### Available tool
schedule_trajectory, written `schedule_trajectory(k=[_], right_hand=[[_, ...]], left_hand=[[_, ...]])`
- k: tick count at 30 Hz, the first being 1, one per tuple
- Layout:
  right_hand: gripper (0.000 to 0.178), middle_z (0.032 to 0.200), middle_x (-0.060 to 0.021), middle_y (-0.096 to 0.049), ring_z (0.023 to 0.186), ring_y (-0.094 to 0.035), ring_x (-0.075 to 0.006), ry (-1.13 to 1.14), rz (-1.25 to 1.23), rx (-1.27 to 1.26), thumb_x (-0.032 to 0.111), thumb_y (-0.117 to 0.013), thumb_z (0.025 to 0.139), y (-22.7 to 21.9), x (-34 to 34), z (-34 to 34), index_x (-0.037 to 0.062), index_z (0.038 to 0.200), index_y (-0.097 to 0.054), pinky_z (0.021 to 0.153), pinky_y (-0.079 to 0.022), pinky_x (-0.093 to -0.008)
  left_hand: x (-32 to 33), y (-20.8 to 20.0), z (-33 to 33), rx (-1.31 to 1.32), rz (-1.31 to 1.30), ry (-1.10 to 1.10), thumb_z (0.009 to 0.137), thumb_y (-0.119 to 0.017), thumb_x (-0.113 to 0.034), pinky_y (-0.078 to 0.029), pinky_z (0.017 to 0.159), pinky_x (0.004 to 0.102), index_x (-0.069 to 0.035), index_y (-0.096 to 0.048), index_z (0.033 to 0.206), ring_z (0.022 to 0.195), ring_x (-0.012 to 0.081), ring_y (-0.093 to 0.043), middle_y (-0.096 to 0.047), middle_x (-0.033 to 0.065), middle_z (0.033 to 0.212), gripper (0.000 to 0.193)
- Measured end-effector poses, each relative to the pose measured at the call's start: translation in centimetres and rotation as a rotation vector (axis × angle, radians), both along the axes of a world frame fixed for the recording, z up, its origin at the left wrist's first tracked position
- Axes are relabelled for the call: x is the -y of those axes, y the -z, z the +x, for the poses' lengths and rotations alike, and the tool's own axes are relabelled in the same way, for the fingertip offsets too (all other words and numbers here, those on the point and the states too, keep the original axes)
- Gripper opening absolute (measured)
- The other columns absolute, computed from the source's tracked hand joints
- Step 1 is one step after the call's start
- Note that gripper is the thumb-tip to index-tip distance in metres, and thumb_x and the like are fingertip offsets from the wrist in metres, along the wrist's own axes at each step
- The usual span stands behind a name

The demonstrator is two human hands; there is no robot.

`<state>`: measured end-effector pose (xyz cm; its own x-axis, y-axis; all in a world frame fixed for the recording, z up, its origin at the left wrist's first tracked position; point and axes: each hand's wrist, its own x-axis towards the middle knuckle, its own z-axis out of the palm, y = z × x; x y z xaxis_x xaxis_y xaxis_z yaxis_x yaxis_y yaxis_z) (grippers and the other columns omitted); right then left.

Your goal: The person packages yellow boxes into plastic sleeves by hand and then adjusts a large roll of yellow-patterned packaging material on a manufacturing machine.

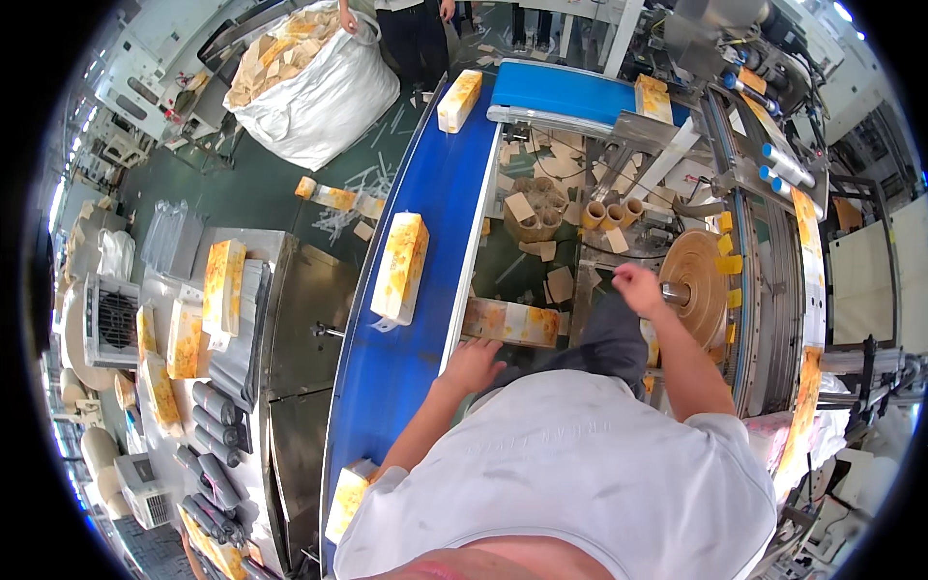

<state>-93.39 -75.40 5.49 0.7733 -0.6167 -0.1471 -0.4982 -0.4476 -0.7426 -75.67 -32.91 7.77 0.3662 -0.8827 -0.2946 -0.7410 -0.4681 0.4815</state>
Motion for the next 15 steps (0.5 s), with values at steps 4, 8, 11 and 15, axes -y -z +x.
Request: schedule_trajectory(k=[4,8,11,15], right_hand=[[0.019,0.093,-0.0061,-0.077,0.083,-0.071,-0.013,0.252,0.291,0.142,0.005,-0.073,0.098,-2.6,6.7,2.0,-0.0027,0.116,-0.074,0.076,-0.057,-0.0287],[0.021,0.093,-0.0079,-0.078,0.082,-0.072,-0.0154,0.172,0.173,0.059,0.006,-0.074,0.097,-4.7,9.9,6.5,-0.001,0.117,-0.074,0.077,-0.059,-0.0307],[0.023,0.092,-0.0097,-0.08,0.08,-0.074,-0.0201,-0.028,-0.177,-0.002,0.011,-0.076,0.097,-4.1,11.2,8.8,0.0015,0.118,-0.075,0.079,-0.06,-0.034],[0.035,0.118,-0.0137,-0.074,0.113,-0.07,-0.0345,-0.45,-0.465,-0.072,0.019,-0.082,0.09,-4.2,8.4,16.4,0.006,0.122,-0.073,0.103,-0.056,-0.0456]], left_hand=[[0.4,0.5,0.5,-0.025,0.053,-0.039,0.1,-0.075,-0.033,-0.052,0.105,0.0543,-0.006,-0.068,0.132,0.124,0.0392,-0.068,-0.074,0.0184,0.126,0.043],[1.4,2.2,0.7,-0.105,-0.004,-0.151,0.1,-0.075,-0.034,-0.052,0.106,0.0536,-0.006,-0.068,0.132,0.125,0.0391,-0.068,-0.073,0.0184,0.127,0.043],[4.4,2.8,1.2,-0.175,0.013,-0.169,0.1,-0.075,-0.034,-0.051,0.108,0.0533,-0.006,-0.068,0.133,0.126,0.0389,-0.067,-0.073,0.0187,0.127,0.044],[7.7,3.4,4.2,-0.214,0.018,-0.204,0.1,-0.075,-0.035,-0.051,0.109,0.0535,-0.007,-0.069,0.134,0.127,0.0397,-0.067,-0.073,0.0192,0.128,0.044]])
